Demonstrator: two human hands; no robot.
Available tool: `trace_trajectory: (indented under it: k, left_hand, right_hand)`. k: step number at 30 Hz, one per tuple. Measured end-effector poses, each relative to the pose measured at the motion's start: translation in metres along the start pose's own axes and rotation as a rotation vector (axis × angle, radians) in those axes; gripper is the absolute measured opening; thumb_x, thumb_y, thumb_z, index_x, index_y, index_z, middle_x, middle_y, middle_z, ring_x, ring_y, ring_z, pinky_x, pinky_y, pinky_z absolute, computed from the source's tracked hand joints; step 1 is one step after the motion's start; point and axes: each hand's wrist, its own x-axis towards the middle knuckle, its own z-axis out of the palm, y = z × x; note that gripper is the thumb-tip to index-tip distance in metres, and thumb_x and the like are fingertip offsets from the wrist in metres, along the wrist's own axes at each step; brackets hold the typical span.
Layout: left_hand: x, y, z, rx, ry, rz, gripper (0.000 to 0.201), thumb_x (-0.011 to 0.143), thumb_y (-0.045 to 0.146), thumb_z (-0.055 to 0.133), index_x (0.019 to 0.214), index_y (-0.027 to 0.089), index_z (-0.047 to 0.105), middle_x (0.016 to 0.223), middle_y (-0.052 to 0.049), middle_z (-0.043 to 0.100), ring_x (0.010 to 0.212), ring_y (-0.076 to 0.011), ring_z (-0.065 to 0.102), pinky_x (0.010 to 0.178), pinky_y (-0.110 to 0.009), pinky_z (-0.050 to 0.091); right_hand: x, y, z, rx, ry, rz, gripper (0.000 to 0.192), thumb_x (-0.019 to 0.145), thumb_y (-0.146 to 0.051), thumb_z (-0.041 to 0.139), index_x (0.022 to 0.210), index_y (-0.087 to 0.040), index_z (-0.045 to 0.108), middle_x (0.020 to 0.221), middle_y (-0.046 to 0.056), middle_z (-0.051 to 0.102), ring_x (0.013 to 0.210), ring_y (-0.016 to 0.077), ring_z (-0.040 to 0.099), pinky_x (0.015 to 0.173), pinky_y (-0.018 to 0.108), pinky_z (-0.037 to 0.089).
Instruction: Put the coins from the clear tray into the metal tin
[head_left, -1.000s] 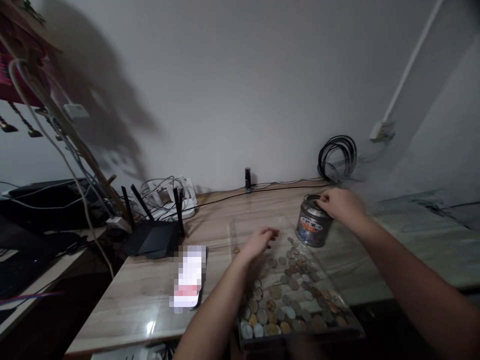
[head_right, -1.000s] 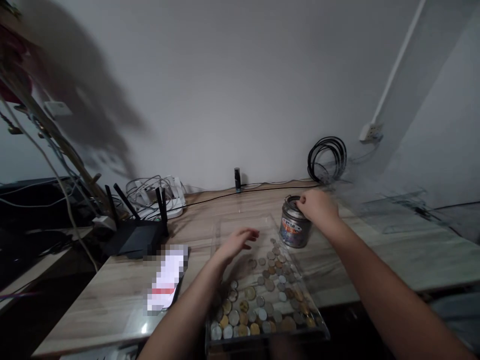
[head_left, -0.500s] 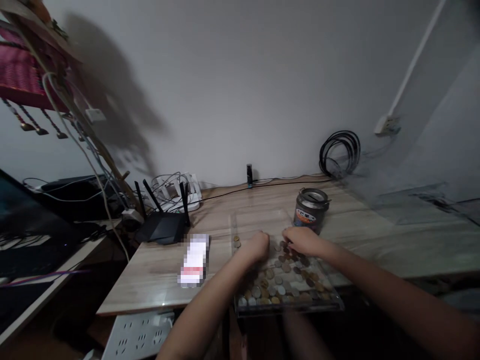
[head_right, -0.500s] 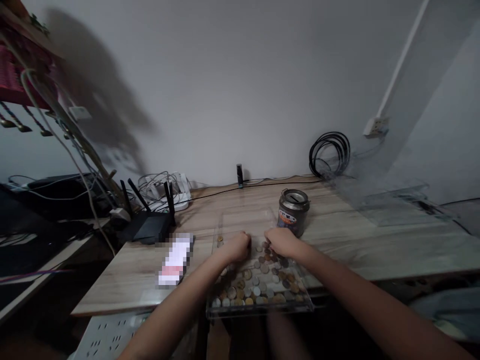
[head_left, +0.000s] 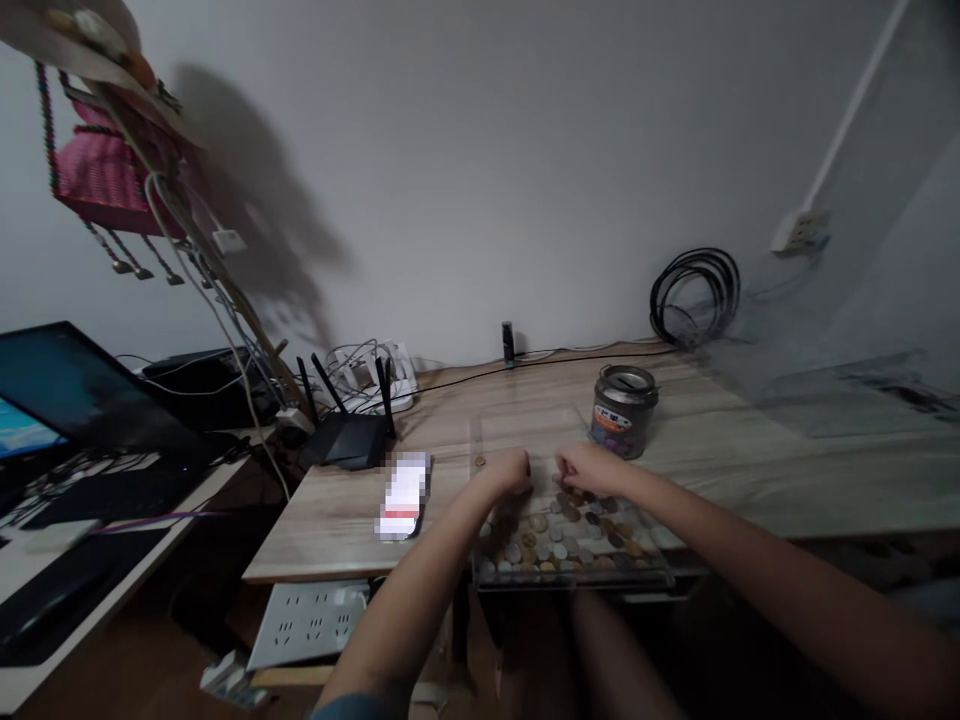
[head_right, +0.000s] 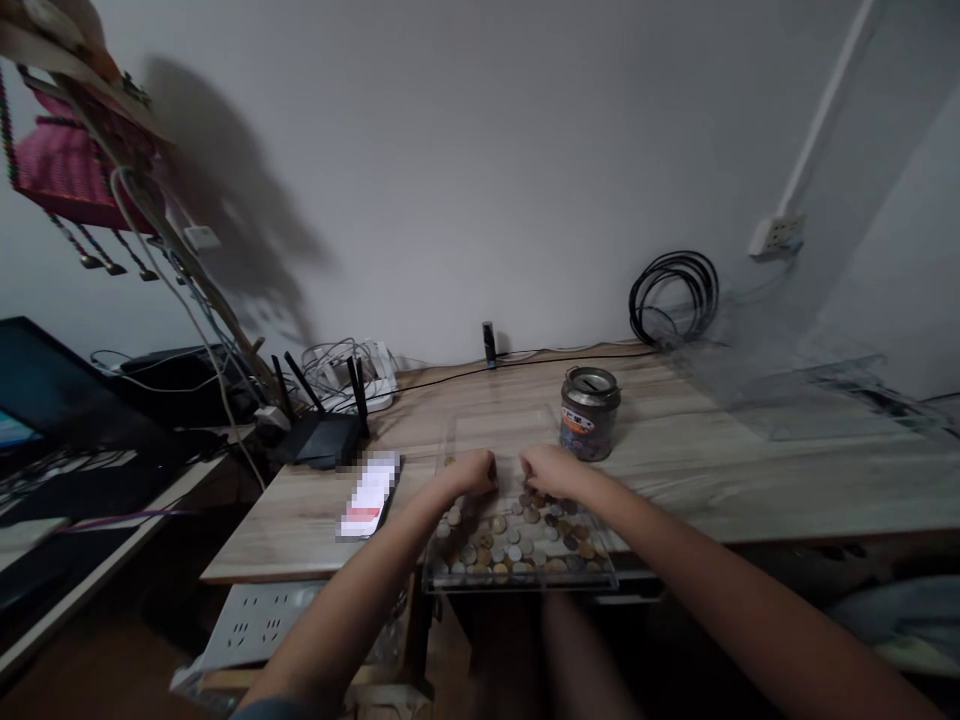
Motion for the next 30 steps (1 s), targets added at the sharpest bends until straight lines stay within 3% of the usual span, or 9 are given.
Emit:
trace_trajectory:
  k: [3, 6, 11, 16, 22, 26, 30]
  left_hand:
    - [-0.006, -0.001, 0.001, -0.014, 0.034, 0.012, 0.017, 0.053, 0.002, 0.059, 0.063, 0.016, 0.061, 0.066, -0.009, 0.063, 0.077, -0.0233, 0.06, 0.076, -0.032, 0.046]
    - [-0.01, 0.002, 0.004, -0.048, 0.054, 0.042, 0.034, 0.058, 0.005, 0.058, 0.089, 0.015, 0.064, 0.07, -0.006, 0.063, 0.072, -0.0186, 0.059, 0.073, -0.029, 0.046]
    - [0.004, 0.017, 0.011, -0.085, -0.053, 0.088, 0.044, 0.064, 0.011, 0.06, 0.108, 0.012, 0.06, 0.071, -0.002, 0.063, 0.059, -0.0115, 0.055, 0.061, -0.022, 0.045]
    - [0.019, 0.024, 0.018, -0.039, -0.015, 0.07, 0.036, 0.063, 0.006, 0.057, 0.097, 0.012, 0.065, 0.077, -0.006, 0.066, 0.07, -0.0145, 0.057, 0.069, -0.025, 0.045]
    - [0.022, 0.026, 0.02, -0.092, -0.03, 0.013, 0.02, 0.056, 0.003, 0.058, 0.072, 0.013, 0.067, 0.078, -0.009, 0.067, 0.083, -0.0212, 0.059, 0.078, -0.03, 0.043]
    - [0.024, 0.027, 0.025, -0.252, -0.03, -0.076, 0.012, 0.054, 0.001, 0.058, 0.056, 0.013, 0.06, 0.072, -0.011, 0.064, 0.088, -0.0253, 0.058, 0.08, -0.033, 0.043]
    - [0.02, 0.031, 0.029, -0.551, -0.068, -0.143, 0.006, 0.066, 0.009, 0.056, 0.063, 0.014, 0.058, 0.059, -0.004, 0.056, 0.07, -0.0165, 0.057, 0.069, -0.027, 0.046]
  right_hand:
    - [-0.009, -0.003, 0.009, 0.162, -0.094, -0.088, 0.022, 0.064, -0.013, 0.061, 0.085, -0.017, 0.065, 0.067, -0.001, 0.064, 0.06, 0.011, 0.054, 0.051, 0.019, 0.032]
    - [-0.017, -0.003, 0.019, 0.233, -0.089, -0.092, 0.023, 0.063, -0.013, 0.061, 0.085, -0.015, 0.066, 0.066, -0.001, 0.062, 0.059, 0.0113, 0.053, 0.051, 0.02, 0.03]
    - [-0.024, 0.002, 0.029, 0.252, -0.087, -0.02, 0.019, 0.063, -0.011, 0.058, 0.08, -0.015, 0.065, 0.067, 0.0, 0.062, 0.058, 0.0104, 0.051, 0.05, 0.02, 0.029]
    - [-0.027, 0.004, 0.034, 0.239, -0.031, -0.074, 0.015, 0.06, -0.012, 0.063, 0.074, -0.015, 0.062, 0.072, 0.001, 0.062, 0.065, 0.0117, 0.051, 0.054, 0.02, 0.031]
    - [-0.031, 0.005, 0.041, 0.406, -0.044, -0.083, 0.011, 0.063, -0.006, 0.057, 0.067, -0.015, 0.054, 0.058, -0.003, 0.053, 0.055, 0.0093, 0.047, 0.051, 0.019, 0.031]
    - [-0.027, 0.02, 0.03, 0.525, 0.127, -0.062, 0.006, 0.065, -0.01, 0.056, 0.066, -0.016, 0.054, 0.057, -0.002, 0.053, 0.055, 0.0106, 0.049, 0.051, 0.02, 0.034]
    - [-0.016, 0.026, 0.006, 0.661, 0.173, -0.009, 0.007, 0.067, -0.021, 0.058, 0.066, -0.014, 0.058, 0.055, 0.0, 0.057, 0.051, 0.0116, 0.05, 0.049, 0.022, 0.036]
